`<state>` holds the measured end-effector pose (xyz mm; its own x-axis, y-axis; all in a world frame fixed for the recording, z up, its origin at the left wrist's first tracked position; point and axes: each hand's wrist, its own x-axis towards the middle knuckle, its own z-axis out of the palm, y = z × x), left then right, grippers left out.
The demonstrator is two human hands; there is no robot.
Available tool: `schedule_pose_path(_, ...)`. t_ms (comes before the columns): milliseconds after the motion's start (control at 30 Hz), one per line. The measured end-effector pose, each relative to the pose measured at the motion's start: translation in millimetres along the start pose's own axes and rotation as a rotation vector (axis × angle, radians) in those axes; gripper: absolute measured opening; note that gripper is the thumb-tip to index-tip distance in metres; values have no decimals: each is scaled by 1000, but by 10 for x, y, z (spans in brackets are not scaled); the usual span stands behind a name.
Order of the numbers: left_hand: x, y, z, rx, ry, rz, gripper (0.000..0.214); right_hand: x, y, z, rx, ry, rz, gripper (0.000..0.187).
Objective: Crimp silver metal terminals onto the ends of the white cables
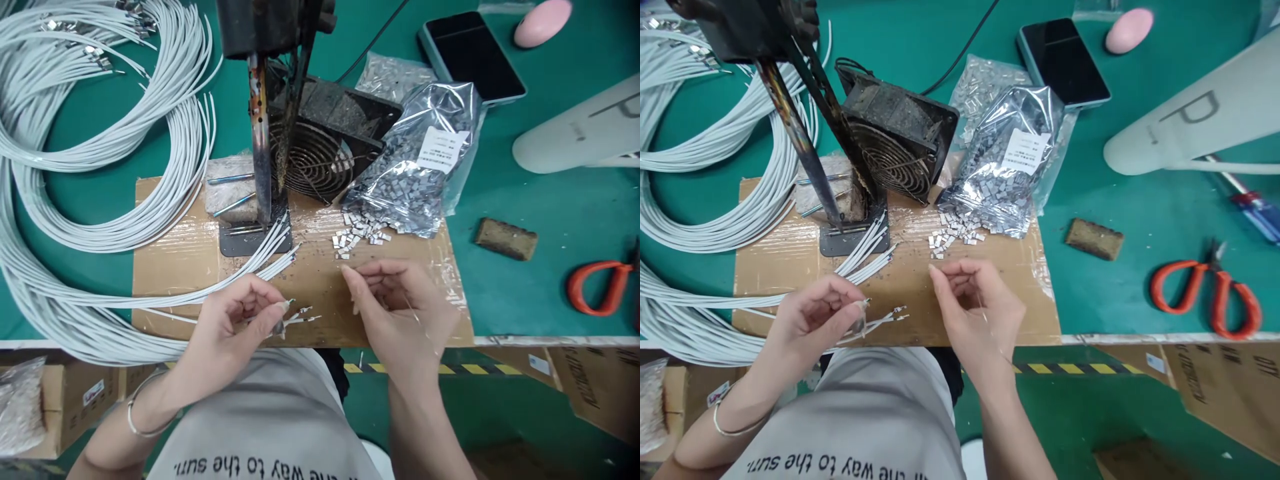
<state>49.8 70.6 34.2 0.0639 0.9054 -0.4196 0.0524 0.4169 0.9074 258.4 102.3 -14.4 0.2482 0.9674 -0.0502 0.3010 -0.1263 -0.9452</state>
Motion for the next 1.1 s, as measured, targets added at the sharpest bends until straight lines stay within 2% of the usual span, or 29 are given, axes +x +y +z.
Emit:
schedule_pose_path(167,-10,-10,-36,-110,5,-68,22,-163,-165,149,308,-298,78,3)
schedule_pose_path(233,-10,-9,-40,-126,2,-74,25,-195,-219,184,396,-414,98,5)
schedule_pose_path(300,-8,-10,-39,-136,2,-83,28,-208,-270,207,468,-468,131,7)
schedule_pose_path(467,-7,-31,-25,-139,30,-79,34,-214,-330,241,507,-458,126,11)
schedule_pose_path(700,-5,-60,-20,-167,40,-41,29,-258,-282,272,532,-447,113,13)
schedule_pose_path(867,1,-58,-13,-153,43,-25,25,-256,-261,269,562,-452,190,6)
schedule_pose_path(1000,-13,-28,-39,-110,-30,-39,26,-215,-225,229,607,-526,257,6)
schedule_pose_path(1100,-23,4,-80,-71,-87,-102,26,-162,-255,170,550,-610,269,6)
